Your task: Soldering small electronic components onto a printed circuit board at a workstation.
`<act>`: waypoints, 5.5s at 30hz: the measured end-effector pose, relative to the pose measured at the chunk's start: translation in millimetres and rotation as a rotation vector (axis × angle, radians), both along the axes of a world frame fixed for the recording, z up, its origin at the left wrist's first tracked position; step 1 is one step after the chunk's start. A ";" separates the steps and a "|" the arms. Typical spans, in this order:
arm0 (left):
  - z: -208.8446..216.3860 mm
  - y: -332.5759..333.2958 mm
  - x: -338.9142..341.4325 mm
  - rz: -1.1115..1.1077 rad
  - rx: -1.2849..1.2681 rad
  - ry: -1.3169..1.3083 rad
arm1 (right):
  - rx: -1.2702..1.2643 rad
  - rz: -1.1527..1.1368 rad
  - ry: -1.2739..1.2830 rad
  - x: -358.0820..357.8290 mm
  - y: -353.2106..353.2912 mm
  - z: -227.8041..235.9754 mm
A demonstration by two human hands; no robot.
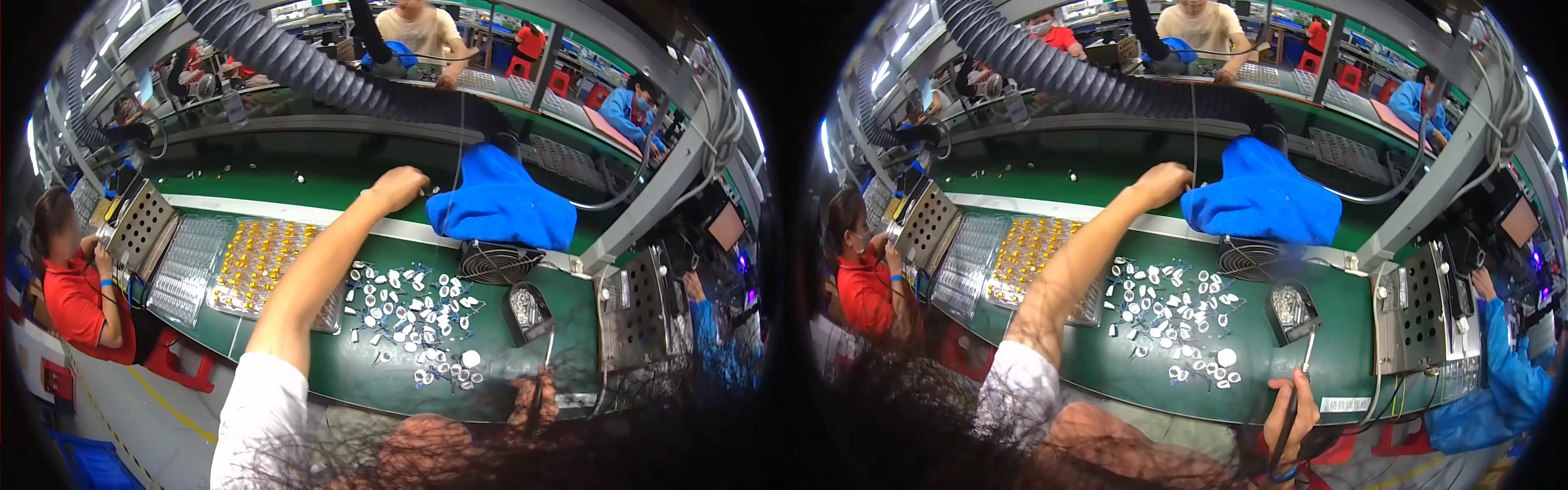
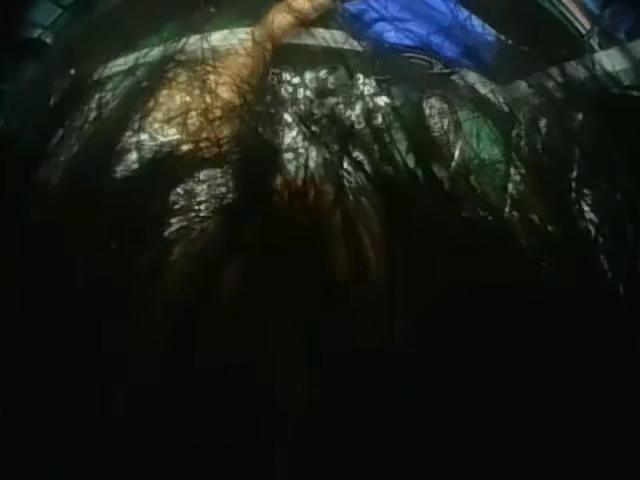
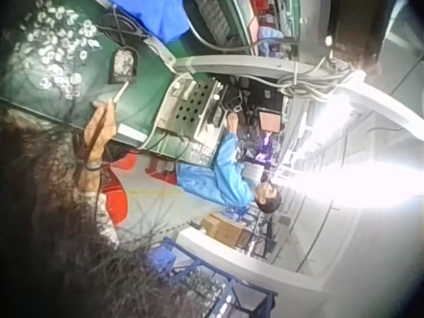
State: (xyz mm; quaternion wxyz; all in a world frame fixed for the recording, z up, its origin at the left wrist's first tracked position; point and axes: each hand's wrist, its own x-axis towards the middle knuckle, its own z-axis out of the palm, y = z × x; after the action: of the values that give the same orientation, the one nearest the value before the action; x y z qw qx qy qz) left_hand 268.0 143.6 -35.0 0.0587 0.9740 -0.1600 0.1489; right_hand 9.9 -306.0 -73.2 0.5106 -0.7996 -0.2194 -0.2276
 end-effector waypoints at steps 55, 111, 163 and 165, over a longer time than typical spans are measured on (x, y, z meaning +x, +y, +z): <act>70.0 22.5 -259.1 0.175 -0.310 -0.081 | -0.062 0.177 -0.231 1.6 47.3 18.5; 9.3 -187.7 -243.6 -0.173 -1.146 0.502 | -0.178 0.169 -0.244 -16.9 2.9 6.5; 12.9 -189.6 -246.3 -0.188 -1.224 0.545 | -0.166 0.199 -0.210 -17.1 0.1 7.0; 11.9 -190.0 -246.3 -0.192 -1.228 0.535 | -0.182 0.195 -0.210 -17.2 0.5 7.5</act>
State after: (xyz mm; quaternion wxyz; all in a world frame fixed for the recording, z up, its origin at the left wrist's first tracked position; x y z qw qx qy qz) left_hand 21.7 -46.4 -23.1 0.6519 0.7489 -0.1123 -0.0393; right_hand -7.3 -305.5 -65.6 0.4301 -0.7893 -0.3677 -0.2385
